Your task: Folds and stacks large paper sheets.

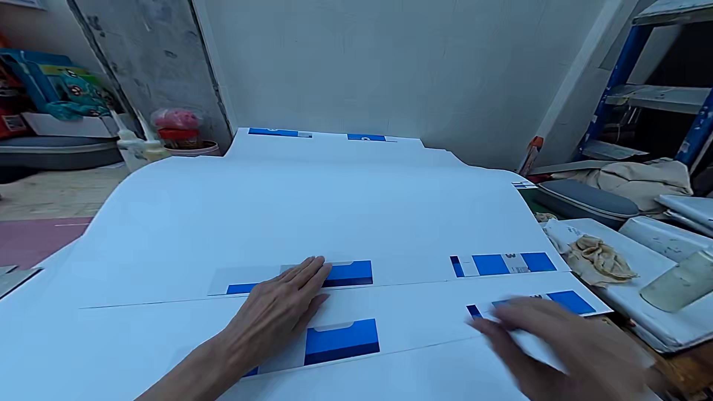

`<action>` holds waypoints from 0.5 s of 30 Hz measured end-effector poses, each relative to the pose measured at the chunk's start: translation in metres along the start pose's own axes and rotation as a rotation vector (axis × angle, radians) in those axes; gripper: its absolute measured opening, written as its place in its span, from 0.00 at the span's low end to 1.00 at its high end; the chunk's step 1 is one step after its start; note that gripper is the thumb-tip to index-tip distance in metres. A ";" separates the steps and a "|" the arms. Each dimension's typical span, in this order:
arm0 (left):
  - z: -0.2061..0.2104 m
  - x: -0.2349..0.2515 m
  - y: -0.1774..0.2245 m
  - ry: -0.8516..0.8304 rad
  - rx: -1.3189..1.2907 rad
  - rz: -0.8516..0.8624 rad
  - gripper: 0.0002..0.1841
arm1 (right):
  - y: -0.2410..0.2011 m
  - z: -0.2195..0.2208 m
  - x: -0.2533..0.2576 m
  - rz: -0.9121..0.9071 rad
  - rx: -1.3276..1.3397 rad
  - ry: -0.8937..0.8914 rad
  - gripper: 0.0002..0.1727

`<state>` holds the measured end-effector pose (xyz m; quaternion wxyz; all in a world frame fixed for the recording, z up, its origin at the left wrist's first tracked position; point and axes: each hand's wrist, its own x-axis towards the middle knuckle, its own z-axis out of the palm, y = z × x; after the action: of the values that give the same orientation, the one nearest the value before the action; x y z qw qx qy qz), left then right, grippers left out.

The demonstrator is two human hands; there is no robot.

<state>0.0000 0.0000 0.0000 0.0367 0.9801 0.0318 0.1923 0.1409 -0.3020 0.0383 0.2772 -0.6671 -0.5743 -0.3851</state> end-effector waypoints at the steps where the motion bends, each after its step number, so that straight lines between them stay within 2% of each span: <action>1: 0.010 0.003 -0.009 0.050 0.028 0.039 0.25 | 0.017 0.038 -0.001 -0.102 -0.085 0.005 0.11; 3: 0.032 0.007 -0.025 0.133 0.067 0.091 0.28 | 0.042 0.089 -0.004 -0.258 -0.158 -0.047 0.11; 4: 0.048 0.010 -0.035 0.232 0.121 0.127 0.29 | 0.052 0.105 -0.006 -0.311 -0.170 -0.078 0.11; 6: 0.059 0.013 -0.042 0.283 0.147 0.154 0.31 | 0.063 0.124 -0.007 -0.384 -0.184 -0.123 0.11; 11: 0.056 0.016 -0.039 0.271 0.167 0.155 0.30 | 0.067 0.138 -0.006 -0.508 -0.175 -0.173 0.11; 15: 0.062 0.017 -0.047 0.337 0.202 0.190 0.31 | 0.059 0.139 -0.004 -0.558 -0.137 -0.213 0.11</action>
<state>0.0366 0.0445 -0.0552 -0.0857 0.9314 -0.0362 0.3519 0.2252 -0.2022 -0.0375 0.0532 -0.5374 -0.7340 -0.4120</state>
